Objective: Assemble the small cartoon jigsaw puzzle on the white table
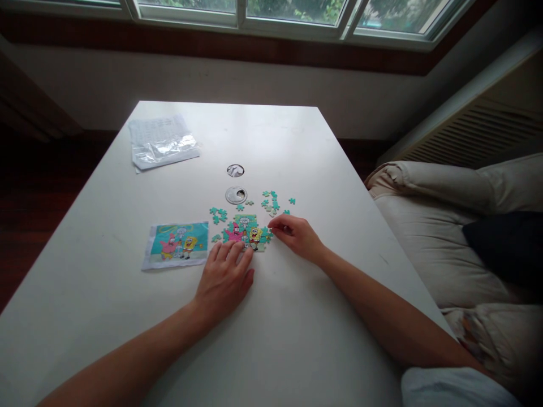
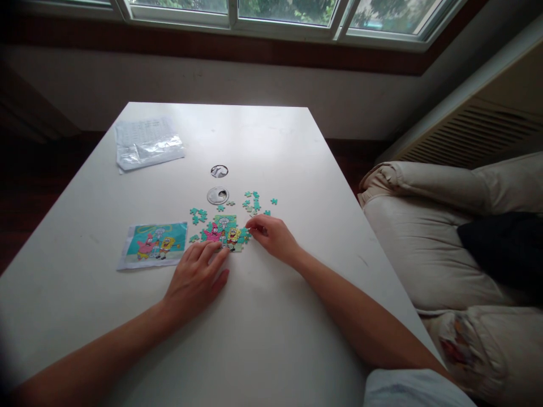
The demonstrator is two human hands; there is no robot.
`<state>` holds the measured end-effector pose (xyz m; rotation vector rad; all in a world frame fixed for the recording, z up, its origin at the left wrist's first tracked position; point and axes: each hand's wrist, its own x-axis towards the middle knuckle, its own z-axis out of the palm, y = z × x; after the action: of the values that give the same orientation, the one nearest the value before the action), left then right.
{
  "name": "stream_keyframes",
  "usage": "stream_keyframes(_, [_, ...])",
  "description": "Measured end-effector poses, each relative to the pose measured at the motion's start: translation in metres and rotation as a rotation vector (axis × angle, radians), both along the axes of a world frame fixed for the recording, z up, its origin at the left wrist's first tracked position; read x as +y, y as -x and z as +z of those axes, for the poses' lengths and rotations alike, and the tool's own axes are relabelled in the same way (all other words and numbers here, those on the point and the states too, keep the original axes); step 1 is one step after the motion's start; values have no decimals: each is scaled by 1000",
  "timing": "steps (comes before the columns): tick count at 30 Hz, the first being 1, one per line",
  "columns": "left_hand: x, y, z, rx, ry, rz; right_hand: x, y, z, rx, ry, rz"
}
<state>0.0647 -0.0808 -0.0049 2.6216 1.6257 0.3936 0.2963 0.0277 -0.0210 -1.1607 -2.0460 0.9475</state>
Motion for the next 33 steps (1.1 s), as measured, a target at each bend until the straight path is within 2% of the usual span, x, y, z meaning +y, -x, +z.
stream_keyframes(11, [0,1,-1,7,14,-1,2,2,0,-28,-33,-20])
stream_keyframes(17, [0,1,-3,5,9,-1,9,-4,-4,-112,-140,-129])
stream_keyframes(25, [-5,0,-2,0,16,-19,15,-9,-5,-292,-284,-177])
stream_keyframes(33, [-9,-2,-2,14,24,-42,20,-13,-10,-317,-333,-213])
